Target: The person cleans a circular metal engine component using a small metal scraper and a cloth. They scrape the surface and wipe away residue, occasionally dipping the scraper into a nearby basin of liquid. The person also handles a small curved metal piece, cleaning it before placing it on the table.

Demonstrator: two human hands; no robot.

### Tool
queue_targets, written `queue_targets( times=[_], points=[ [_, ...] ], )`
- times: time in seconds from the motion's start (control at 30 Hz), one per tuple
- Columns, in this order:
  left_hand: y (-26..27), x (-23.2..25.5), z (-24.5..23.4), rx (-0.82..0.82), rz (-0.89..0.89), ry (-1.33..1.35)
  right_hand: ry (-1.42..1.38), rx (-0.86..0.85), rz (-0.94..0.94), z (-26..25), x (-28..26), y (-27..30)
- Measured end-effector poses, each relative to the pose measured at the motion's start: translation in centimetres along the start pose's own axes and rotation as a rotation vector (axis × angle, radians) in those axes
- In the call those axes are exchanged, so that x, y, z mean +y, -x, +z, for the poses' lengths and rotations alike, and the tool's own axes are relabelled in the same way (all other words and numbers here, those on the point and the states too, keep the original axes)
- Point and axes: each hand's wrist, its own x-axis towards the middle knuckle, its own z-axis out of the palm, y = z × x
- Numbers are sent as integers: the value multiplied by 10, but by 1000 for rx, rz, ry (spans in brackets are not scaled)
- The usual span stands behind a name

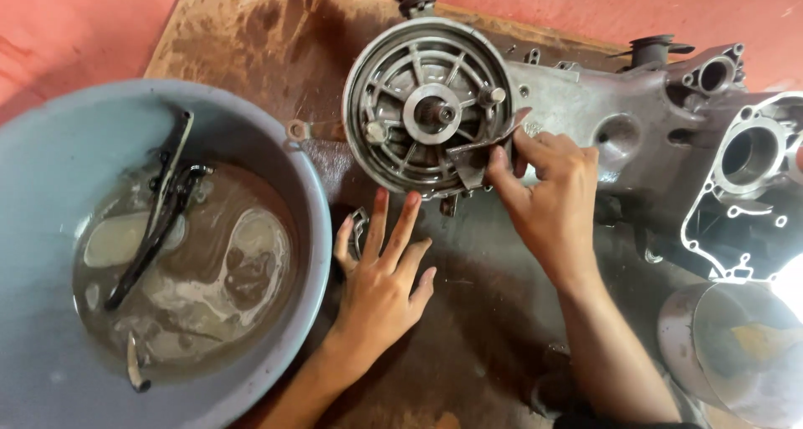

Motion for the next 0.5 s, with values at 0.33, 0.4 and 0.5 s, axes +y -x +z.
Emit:
queue_targets(
  times=[0.33, 0.4, 0.5],
  points=[
    [0, -1, -1, 3, -9, 11, 158, 97, -162, 7, 29, -48],
    [1, -2, 3, 10, 6, 17, 79, 17, -254, 1, 37, -70],
    [1, -3, 2, -3, 5, 43, 4, -14, -263, 1, 35, -78]
  ],
)
